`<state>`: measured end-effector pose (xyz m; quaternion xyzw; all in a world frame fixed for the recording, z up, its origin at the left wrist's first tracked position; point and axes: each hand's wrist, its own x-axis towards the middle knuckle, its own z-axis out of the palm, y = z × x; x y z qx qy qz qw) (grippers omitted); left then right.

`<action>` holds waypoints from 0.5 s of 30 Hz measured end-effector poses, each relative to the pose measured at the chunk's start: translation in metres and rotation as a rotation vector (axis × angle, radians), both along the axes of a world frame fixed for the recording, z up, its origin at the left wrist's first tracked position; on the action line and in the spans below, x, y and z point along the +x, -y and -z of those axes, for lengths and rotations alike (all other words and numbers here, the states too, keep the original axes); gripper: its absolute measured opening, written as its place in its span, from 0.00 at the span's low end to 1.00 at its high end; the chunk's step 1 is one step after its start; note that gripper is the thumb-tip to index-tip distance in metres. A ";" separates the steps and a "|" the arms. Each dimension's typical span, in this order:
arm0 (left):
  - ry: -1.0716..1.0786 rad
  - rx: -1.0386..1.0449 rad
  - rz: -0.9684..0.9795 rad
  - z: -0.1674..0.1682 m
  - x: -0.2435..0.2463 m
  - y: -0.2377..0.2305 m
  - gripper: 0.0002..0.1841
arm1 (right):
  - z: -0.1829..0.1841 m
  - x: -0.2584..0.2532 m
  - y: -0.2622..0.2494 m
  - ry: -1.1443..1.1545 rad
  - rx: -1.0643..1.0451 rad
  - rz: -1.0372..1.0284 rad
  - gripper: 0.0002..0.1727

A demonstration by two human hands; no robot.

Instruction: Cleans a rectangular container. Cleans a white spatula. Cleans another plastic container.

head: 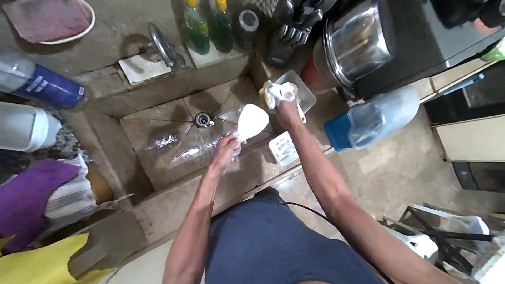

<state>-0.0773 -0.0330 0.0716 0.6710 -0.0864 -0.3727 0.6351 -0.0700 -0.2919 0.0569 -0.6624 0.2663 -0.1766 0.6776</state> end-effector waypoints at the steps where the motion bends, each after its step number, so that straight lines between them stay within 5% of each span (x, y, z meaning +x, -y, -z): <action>1: -0.146 -0.125 -0.053 -0.003 0.000 0.000 0.16 | -0.003 -0.003 -0.005 0.034 0.192 -0.006 0.15; 5: -0.390 -0.358 -0.153 0.000 0.010 0.017 0.20 | -0.020 -0.009 -0.063 0.075 0.502 -0.027 0.15; 9: -0.258 -0.207 -0.312 -0.001 0.016 0.038 0.17 | -0.025 -0.009 -0.112 -0.014 0.483 0.111 0.15; 15: -0.153 -0.143 -0.266 -0.007 -0.003 0.050 0.14 | -0.036 0.003 -0.092 -0.017 0.655 0.148 0.17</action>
